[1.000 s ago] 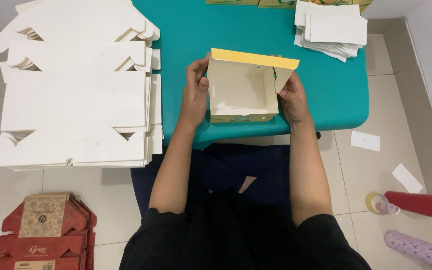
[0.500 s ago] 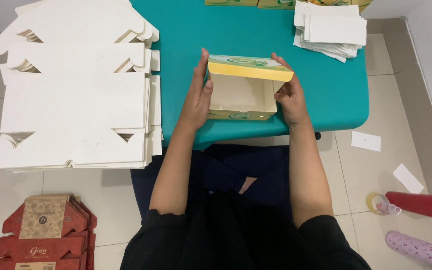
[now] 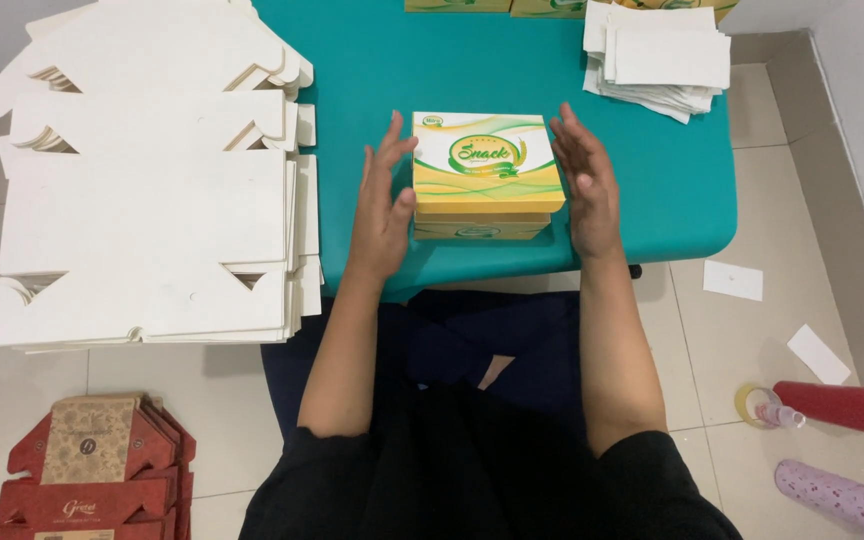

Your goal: The person is manually folding flat cardboard templates into three-dimensional boxes and placing paper liners inside them.

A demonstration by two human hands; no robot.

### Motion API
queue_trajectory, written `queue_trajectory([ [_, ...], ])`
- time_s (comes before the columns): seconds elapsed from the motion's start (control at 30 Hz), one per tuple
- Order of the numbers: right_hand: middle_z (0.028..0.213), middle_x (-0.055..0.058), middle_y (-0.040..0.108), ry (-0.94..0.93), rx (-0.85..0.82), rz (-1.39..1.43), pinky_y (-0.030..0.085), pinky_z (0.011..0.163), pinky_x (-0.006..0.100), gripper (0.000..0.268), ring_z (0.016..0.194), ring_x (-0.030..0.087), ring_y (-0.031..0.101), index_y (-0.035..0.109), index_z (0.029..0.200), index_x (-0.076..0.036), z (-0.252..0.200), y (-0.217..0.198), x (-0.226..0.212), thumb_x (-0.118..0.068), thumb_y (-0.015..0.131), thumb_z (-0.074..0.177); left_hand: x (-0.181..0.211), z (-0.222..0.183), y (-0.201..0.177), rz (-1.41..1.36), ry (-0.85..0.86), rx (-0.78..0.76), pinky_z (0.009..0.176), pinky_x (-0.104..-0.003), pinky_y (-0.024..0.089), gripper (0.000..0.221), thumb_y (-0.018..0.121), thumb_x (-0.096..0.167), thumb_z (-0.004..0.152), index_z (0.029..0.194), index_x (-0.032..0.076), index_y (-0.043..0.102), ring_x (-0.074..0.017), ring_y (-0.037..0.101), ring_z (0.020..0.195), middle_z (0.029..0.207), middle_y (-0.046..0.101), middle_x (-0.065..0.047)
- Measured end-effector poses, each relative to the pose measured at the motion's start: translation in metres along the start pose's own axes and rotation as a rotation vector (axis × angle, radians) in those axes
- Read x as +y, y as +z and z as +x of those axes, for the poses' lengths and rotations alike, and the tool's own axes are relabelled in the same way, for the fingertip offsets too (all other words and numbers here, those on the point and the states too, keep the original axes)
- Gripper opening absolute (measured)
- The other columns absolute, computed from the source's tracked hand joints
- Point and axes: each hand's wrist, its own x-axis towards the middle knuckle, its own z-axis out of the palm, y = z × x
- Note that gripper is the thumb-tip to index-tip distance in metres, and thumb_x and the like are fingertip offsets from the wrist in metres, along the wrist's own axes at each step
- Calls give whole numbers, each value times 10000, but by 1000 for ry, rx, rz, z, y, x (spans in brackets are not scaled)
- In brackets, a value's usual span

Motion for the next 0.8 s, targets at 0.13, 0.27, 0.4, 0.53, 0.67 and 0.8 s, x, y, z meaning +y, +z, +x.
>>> queue_trajectory([
  [0.13,1499,182,308,-169,-22,-199,237,1146,552,574,1395,367,272,430,1383,-52,-14,4,-15,-430,527,962,15,-21,0,47,85,53,1143,-646,120,401,448,429,998,1335,212,458,-308,306,1396,1492,352,-48],
  [0.27,1393,193,412,-228,34,-370,342,1107,511,263,1339,386,363,615,1180,-33,-28,14,-16,-163,578,954,13,-31,7,83,58,152,1097,-582,324,201,584,206,950,1151,194,589,-223,538,1158,1115,482,44],
  [0.4,1280,168,438,-174,98,-382,395,1074,495,236,1262,365,445,644,1143,-18,-37,15,-6,-88,622,919,13,-35,9,93,28,151,1034,-521,420,219,625,113,919,1129,175,613,-200,592,1000,957,462,46],
  [0.53,1222,160,452,-176,120,-382,394,1049,530,224,1246,366,444,652,1137,-18,-38,18,-8,-87,610,929,17,-36,9,78,34,191,932,-485,480,186,644,99,907,1087,143,637,-217,603,943,915,495,15],
  [0.67,1239,154,452,-168,182,-348,415,1038,524,250,1244,347,457,613,1173,-27,-40,24,-13,-166,537,980,15,-40,10,185,127,206,956,-491,472,212,609,170,934,1144,140,620,-243,588,1025,1021,502,-16],
  [0.8,1185,190,465,-215,314,-440,495,955,532,236,1139,395,547,582,1122,24,-50,26,-12,-147,503,979,22,-50,9,331,196,275,991,-520,449,310,672,206,876,1156,97,598,-266,573,1061,1068,503,-53],
])
